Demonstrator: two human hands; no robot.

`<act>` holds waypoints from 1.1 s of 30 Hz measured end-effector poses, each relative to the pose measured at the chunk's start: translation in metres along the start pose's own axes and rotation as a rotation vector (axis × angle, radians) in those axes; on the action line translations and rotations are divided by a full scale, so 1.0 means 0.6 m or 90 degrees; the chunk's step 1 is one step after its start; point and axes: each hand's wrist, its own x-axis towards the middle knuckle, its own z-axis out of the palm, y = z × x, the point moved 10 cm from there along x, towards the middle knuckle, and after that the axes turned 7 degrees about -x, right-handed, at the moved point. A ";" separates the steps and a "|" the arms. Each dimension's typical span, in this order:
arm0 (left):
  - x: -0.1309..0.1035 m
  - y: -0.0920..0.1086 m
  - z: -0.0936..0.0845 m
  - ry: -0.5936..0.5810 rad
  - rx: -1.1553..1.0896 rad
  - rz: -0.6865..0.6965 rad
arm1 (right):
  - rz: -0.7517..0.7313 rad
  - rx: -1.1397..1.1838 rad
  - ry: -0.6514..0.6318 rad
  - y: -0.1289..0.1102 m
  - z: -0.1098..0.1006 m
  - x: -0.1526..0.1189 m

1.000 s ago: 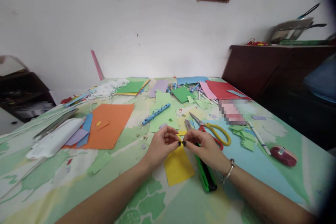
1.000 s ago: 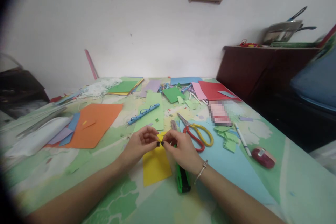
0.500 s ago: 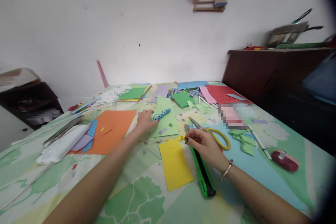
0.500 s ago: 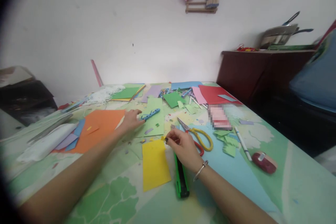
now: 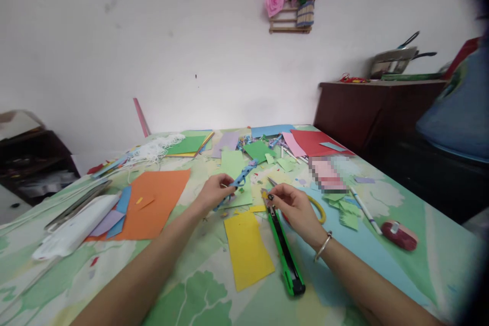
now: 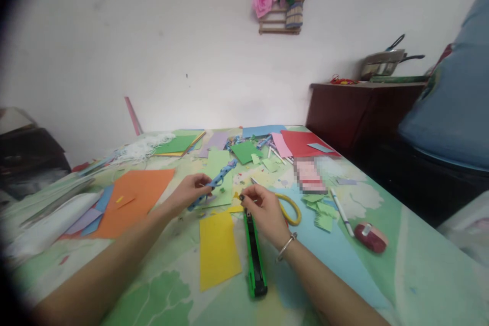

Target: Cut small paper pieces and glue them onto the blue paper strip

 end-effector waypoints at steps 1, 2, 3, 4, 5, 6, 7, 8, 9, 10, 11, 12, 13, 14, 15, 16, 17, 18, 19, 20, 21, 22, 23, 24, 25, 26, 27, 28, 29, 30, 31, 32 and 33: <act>-0.020 0.012 0.015 -0.029 -0.137 0.009 | -0.004 0.015 0.013 -0.005 -0.005 0.001; -0.041 0.024 0.032 -0.064 -0.259 0.011 | -0.010 0.029 0.023 -0.011 -0.009 0.001; -0.060 0.035 0.048 -0.097 -0.340 0.006 | -0.016 0.041 0.030 -0.019 -0.012 0.001; -0.077 0.044 0.059 -0.117 -0.394 0.004 | -0.021 0.053 0.033 -0.028 -0.013 0.000; -0.092 0.053 0.068 -0.133 -0.434 0.007 | -0.026 0.065 0.032 -0.037 -0.011 -0.002; -0.104 0.061 0.074 -0.144 -0.463 0.012 | -0.029 0.074 0.027 -0.046 -0.008 -0.003; -0.113 0.068 0.079 -0.155 -0.483 0.019 | -0.031 0.081 0.022 -0.054 -0.004 -0.004; -0.119 0.073 0.080 -0.152 -0.494 0.026 | -0.035 0.085 0.016 -0.062 0.000 -0.005; -0.123 0.076 0.080 -0.146 -0.500 0.033 | -0.039 0.087 0.012 -0.070 0.005 -0.004; -0.126 0.078 0.079 -0.142 -0.501 0.039 | -0.043 0.087 0.006 -0.076 0.011 -0.003; -0.129 0.079 0.078 -0.139 -0.501 0.044 | -0.046 0.087 0.001 -0.082 0.016 -0.002; -0.131 0.080 0.077 -0.140 -0.502 0.047 | -0.048 0.088 -0.003 -0.086 0.020 0.000; -0.133 0.080 0.077 -0.144 -0.504 0.050 | -0.050 0.091 -0.007 -0.090 0.024 0.001; -0.135 0.081 0.077 -0.149 -0.507 0.054 | -0.051 0.095 -0.011 -0.093 0.028 0.002; -0.137 0.082 0.077 -0.155 -0.510 0.061 | -0.051 0.100 -0.012 -0.095 0.031 0.003; -0.139 0.084 0.077 -0.161 -0.514 0.070 | -0.050 0.108 -0.011 -0.097 0.033 0.002; -0.142 0.086 0.078 -0.169 -0.518 0.080 | -0.049 0.116 -0.009 -0.097 0.033 0.001; -0.145 0.088 0.079 -0.178 -0.520 0.087 | -0.047 0.125 -0.006 -0.097 0.034 -0.001; -0.148 0.089 0.081 -0.187 -0.523 0.092 | -0.046 0.134 -0.002 -0.097 0.034 -0.003; -0.150 0.090 0.083 -0.193 -0.526 0.093 | -0.045 0.142 0.002 -0.096 0.033 -0.005; -0.152 0.090 0.085 -0.199 -0.528 0.090 | -0.046 0.149 0.006 -0.094 0.032 -0.007; -0.153 0.090 0.088 -0.204 -0.530 0.085 | -0.047 0.153 0.010 -0.093 0.031 -0.009; -0.155 0.090 0.091 -0.207 -0.532 0.081 | -0.049 0.155 0.012 -0.090 0.030 -0.010; -0.155 0.089 0.093 -0.210 -0.532 0.078 | -0.049 0.157 0.013 -0.088 0.029 -0.010; -0.156 0.088 0.096 -0.214 -0.532 0.076 | -0.048 0.161 0.013 -0.085 0.029 -0.010; -0.156 0.087 0.098 -0.217 -0.531 0.076 | -0.046 0.167 0.012 -0.082 0.028 -0.010; -0.156 0.086 0.099 -0.219 -0.532 0.078 | -0.044 0.174 0.012 -0.080 0.027 -0.010; -0.156 0.086 0.101 -0.222 -0.533 0.081 | -0.043 0.181 0.012 -0.077 0.027 -0.010; -0.156 0.085 0.103 -0.227 -0.537 0.084 | -0.043 0.184 0.013 -0.076 0.026 -0.010; -0.156 0.084 0.105 -0.234 -0.541 0.085 | -0.045 0.183 0.015 -0.076 0.024 -0.010; -0.157 0.083 0.108 -0.241 -0.548 0.084 | -0.047 0.178 0.017 -0.076 0.023 -0.010; -0.158 0.083 0.111 -0.250 -0.555 0.081 | -0.049 0.172 0.019 -0.076 0.022 -0.011; -0.159 0.083 0.113 -0.259 -0.564 0.079 | -0.050 0.166 0.022 -0.077 0.021 -0.011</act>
